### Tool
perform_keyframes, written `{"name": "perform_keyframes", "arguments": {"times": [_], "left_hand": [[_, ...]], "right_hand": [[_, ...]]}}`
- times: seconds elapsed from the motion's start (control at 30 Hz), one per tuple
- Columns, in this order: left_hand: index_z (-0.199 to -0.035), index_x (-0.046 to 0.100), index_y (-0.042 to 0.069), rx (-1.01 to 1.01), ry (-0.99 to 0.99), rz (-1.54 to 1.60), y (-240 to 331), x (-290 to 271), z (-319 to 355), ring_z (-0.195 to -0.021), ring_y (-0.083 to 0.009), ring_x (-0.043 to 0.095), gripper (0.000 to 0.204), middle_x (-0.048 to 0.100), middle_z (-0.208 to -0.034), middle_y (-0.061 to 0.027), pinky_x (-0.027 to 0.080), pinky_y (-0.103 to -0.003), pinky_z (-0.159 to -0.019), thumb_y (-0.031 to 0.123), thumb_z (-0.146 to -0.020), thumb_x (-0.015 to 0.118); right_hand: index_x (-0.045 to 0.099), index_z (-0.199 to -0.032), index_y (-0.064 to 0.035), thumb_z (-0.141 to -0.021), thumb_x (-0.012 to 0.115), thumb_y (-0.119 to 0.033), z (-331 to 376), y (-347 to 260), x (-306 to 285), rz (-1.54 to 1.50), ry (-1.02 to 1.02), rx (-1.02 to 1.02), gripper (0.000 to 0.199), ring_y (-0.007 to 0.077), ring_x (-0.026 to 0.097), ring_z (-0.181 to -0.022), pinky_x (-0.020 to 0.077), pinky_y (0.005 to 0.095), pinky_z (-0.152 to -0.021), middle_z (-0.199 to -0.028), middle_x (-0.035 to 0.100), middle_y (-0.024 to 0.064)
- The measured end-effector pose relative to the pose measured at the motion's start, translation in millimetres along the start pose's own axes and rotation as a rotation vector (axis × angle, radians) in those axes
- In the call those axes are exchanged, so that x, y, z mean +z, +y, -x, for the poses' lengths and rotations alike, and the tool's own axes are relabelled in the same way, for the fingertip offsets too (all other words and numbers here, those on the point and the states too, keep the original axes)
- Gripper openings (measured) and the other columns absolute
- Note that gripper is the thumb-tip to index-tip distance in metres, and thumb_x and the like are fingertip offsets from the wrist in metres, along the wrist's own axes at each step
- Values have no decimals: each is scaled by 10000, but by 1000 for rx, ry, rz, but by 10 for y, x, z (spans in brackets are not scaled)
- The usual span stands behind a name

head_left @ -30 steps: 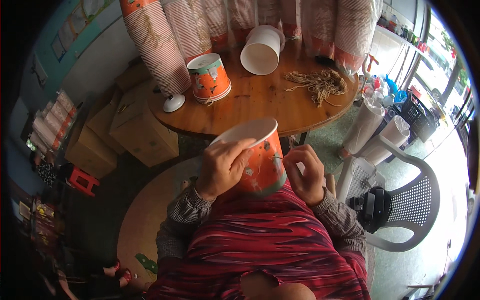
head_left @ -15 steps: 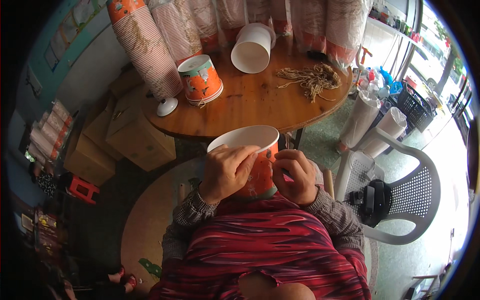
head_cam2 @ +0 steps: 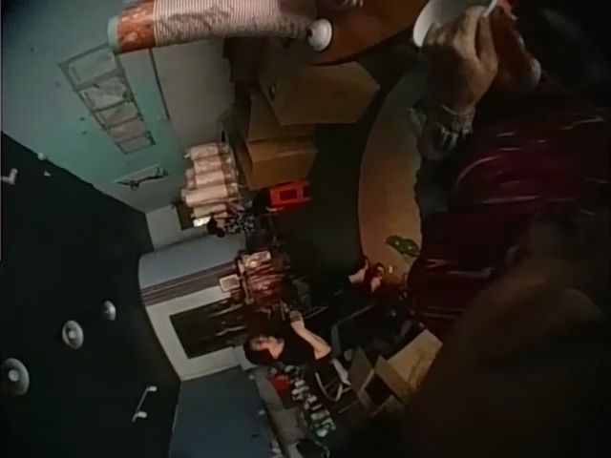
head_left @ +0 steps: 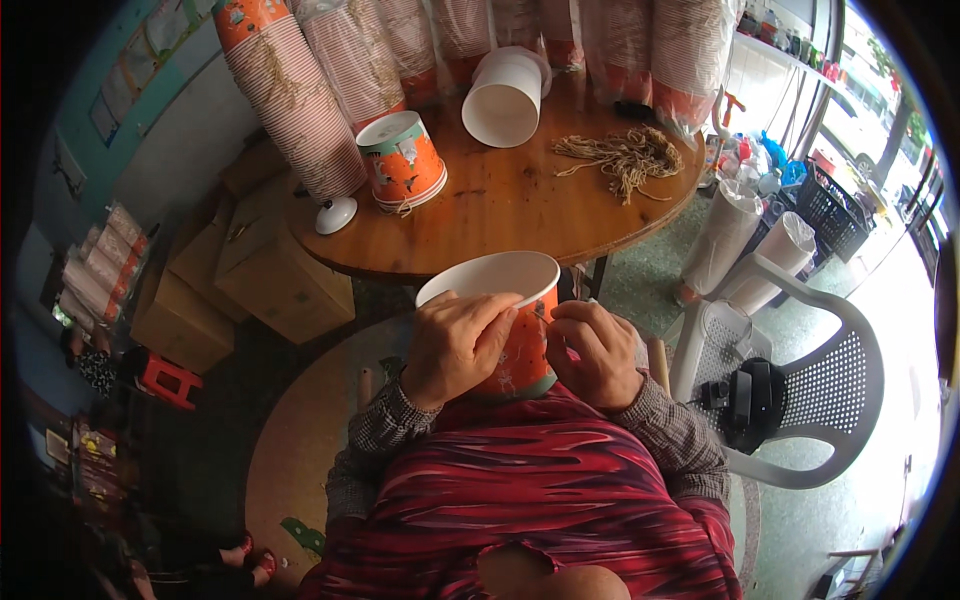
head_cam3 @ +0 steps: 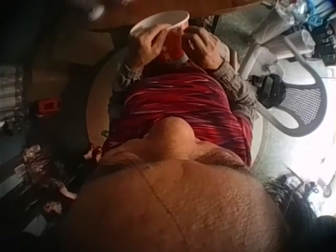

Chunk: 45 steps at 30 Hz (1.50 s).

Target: Attaching string handles to decorative paper buckets.

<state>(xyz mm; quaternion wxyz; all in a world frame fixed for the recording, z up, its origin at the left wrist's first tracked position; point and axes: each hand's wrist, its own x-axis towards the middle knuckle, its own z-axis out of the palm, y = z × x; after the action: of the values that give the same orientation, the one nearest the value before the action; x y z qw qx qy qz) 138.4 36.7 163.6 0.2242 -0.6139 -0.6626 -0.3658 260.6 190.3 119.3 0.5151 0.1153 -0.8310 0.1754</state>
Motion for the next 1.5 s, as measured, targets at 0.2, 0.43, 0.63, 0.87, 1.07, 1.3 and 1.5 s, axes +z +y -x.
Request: {"name": "perform_keyframes", "arguments": {"times": [0.2,0.43,0.63,0.87,1.07,1.3,1.5], "left_hand": [[-942,630,51,-4,-2,-2,1,9,-1,-655,-258,654,107,682,-780,-104,441,-340,-547,77,-839,641],[-955,633,49,-9,-5,-5,15,2,8,-660,-259,657,118,685,-784,-109,441,-338,-547,74,-840,640],[-1034,648,38,-134,-195,85,106,-153,-62,-681,-262,656,185,682,-795,-128,454,-358,-638,116,-872,603],[-973,670,40,-139,-164,142,33,-144,33,-702,-267,649,150,679,-788,-120,450,-358,-667,130,-873,603],[-905,653,41,-117,-218,116,3,-128,17,-746,-275,648,119,672,-791,-104,452,-360,-710,144,-851,630],[-911,628,36,-177,-200,84,45,-188,20,-750,-303,638,145,660,-784,-140,458,-382,-725,172,-861,632],[-947,590,3,-432,-351,433,-53,-293,-28,-719,-284,638,199,641,-757,-152,476,-357,-658,199,-911,598]], "right_hand": [[570,-909,-37,-685,673,-16,13,13,1,26,-25,-27,248,217,609,-705,496,316,-573,-946,591,85],[575,-960,-30,-689,666,-30,17,17,19,30,-67,-38,286,219,613,-744,500,324,-607,-971,590,84],[596,-998,-44,-687,647,-38,-16,-1,2,36,-114,-19,316,222,615,-756,501,331,-610,-945,590,78],[612,-1009,-48,-742,661,-16,-6,-30,75,-167,-78,151,273,248,613,-673,493,349,-546,-813,574,80],[599,-1032,-41,-816,663,-64,-87,-167,36,-383,-121,562,226,310,622,-720,507,363,-604,-869,596,134],[588,-1056,-37,-839,633,-60,-366,-26,-54,-381,-289,359,222,361,627,-827,513,396,-672,-956,607,157],[590,-1026,-40,-824,642,-50,-494,22,-89,-422,-345,243,209,355,627,-820,513,394,-673,-957,606,145]]}}
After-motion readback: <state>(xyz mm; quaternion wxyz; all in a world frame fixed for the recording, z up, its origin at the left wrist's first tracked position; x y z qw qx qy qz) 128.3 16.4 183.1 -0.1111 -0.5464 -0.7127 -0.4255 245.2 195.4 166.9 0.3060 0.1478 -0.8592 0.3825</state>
